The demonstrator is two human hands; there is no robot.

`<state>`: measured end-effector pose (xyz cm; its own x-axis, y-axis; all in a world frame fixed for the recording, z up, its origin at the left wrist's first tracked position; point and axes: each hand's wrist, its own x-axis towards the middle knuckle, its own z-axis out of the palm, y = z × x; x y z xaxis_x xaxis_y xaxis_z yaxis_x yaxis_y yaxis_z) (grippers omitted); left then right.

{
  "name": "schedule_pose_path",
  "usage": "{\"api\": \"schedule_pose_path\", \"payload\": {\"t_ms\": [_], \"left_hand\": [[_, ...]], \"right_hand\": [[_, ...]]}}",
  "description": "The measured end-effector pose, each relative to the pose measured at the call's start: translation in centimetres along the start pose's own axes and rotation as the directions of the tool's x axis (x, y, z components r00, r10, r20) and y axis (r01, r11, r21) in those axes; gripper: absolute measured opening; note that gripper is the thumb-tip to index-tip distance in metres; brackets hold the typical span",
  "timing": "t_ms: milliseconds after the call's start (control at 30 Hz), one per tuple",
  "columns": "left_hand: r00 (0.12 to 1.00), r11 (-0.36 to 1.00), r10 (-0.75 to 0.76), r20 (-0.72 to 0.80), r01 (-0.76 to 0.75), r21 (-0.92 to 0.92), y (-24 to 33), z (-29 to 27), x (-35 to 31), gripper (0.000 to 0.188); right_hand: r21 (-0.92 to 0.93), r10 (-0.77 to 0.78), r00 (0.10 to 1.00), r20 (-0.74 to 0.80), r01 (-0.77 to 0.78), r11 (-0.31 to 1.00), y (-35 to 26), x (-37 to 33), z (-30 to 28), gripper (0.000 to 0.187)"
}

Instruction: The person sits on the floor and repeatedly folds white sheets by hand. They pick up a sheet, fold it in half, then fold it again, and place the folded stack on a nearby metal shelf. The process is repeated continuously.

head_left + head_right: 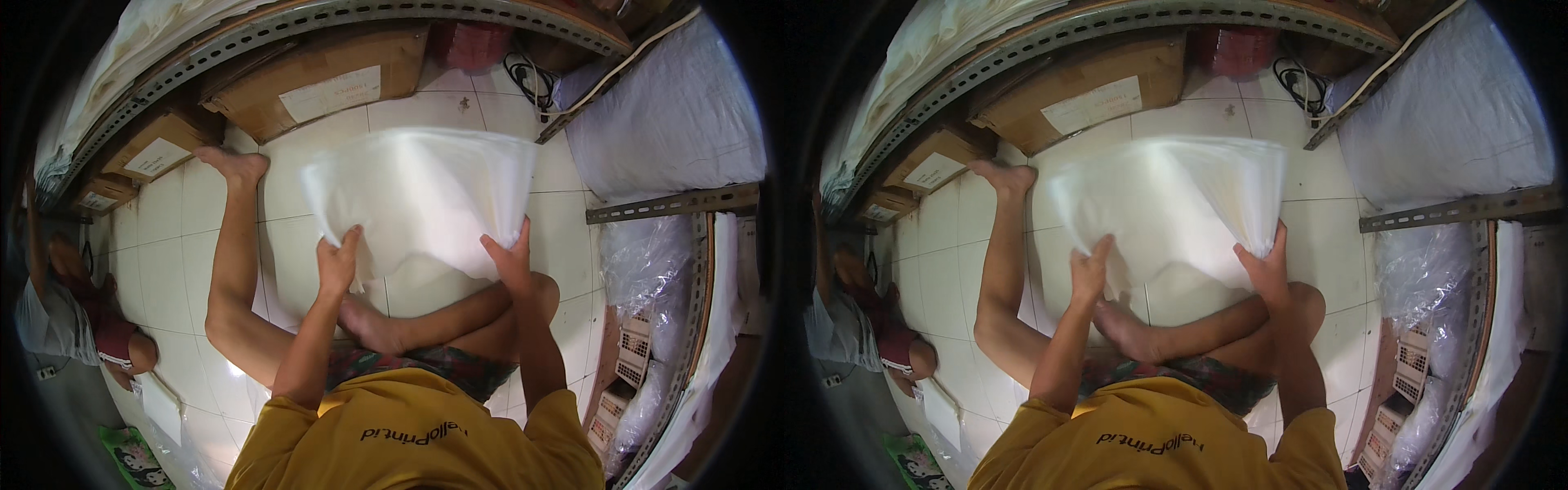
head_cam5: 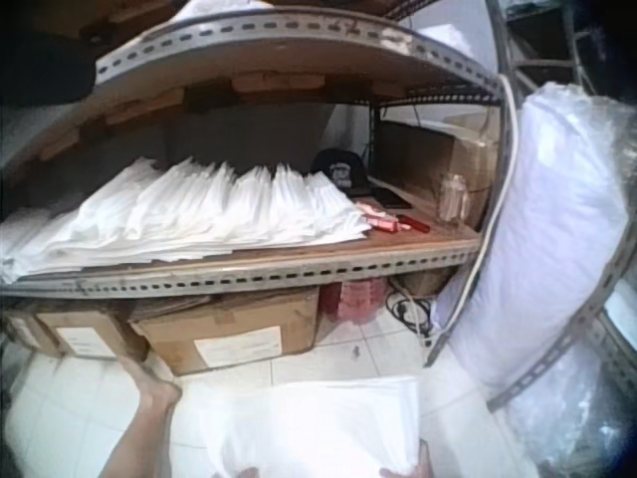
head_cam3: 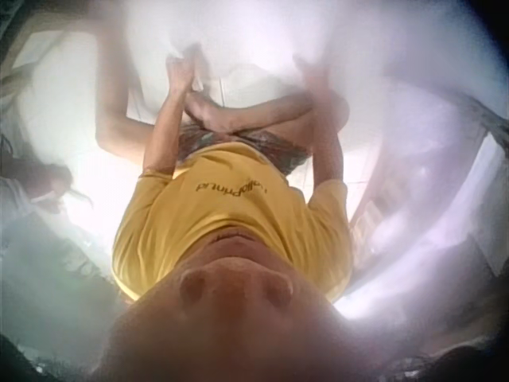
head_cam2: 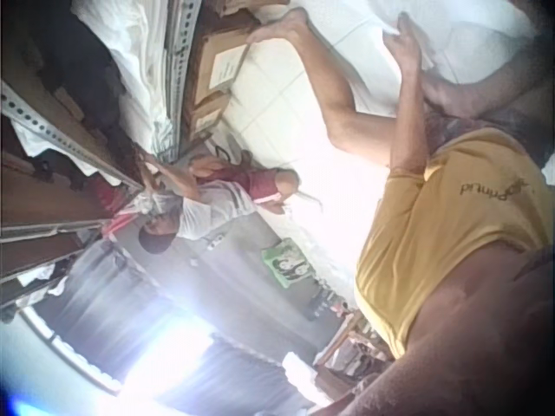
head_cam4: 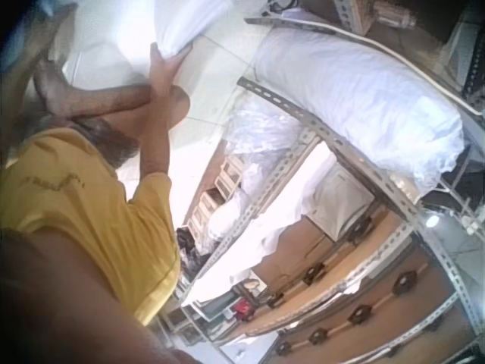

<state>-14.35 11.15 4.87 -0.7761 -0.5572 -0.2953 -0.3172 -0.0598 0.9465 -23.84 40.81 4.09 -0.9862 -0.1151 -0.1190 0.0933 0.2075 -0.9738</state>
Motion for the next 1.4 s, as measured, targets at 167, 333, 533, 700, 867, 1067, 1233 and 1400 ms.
{"api": "schedule_pose_path", "payload": {"t_ms": [167, 333, 533, 700, 867, 1067, 1233, 1400], "left_hand": [[0.986, 0.983, 0.162, -0.047, -0.165, -0.081, -1.2, -1.3, -1.5, 0.044], [0.968, 0.971, 0.237, 0.082, -0.24, 0.018, -5.8, -0.7, 1.2, 0.056], [0.942, 0.951, 0.304, -0.145, -0.31, -0.021, -3.8, 1.0, 2.4, 0.027], [0.931, 0.954, 0.294, -0.215, -0.3, 0.006, -1.2, -2.3, 2.5, 0.033], [0.962, 0.97, 0.241, -0.129, -0.242, 0.007, 3.8, -12.3, 0.7, 0.031], [0.955, 0.963, 0.261, -0.139, -0.249, 0.102, 14.0, -24.7, -3.4, 0.04], [0.845, 0.906, 0.413, -0.339, -0.341, 0.252, 22.9, -35.1, -1.8, 0.044], [0.762, 0.922, 0.371, -0.531, -0.232, 0.31, 29.6, -46.2, 1.4, 0.045]], "right_hand": [[0.008, -0.123, 0.992, 0.04, 0.122, 0.992, 3.8, -2.1, 1.6, 0.075], [0.082, -0.171, 0.962, 0.212, 0.157, 0.984, 7.7, -1.0, 5.2, 0.071], [-0.045, -0.161, 0.967, -0.198, 0.155, 0.987, 6.1, -0.4, 9.8, 0.07], [-0.075, -0.156, 0.924, -0.35, 0.138, 0.988, 4.1, -0.6, 9.1, 0.097], [-0.074, -0.304, 0.953, -0.002, 0.303, 0.95, -5.9, -2.0, 5.7, 0.082], [0.171, -0.413, 0.857, 0.309, 0.377, 0.91, -19.2, -3.5, 10.5, 0.065], [0.404, -0.558, 0.729, 0.397, 0.407, 0.819, -30.1, -4.2, 18.9, 0.061], [0.472, -0.534, 0.623, 0.571, 0.283, 0.835, -38.9, -1.8, 30.2, 0.056]]}}
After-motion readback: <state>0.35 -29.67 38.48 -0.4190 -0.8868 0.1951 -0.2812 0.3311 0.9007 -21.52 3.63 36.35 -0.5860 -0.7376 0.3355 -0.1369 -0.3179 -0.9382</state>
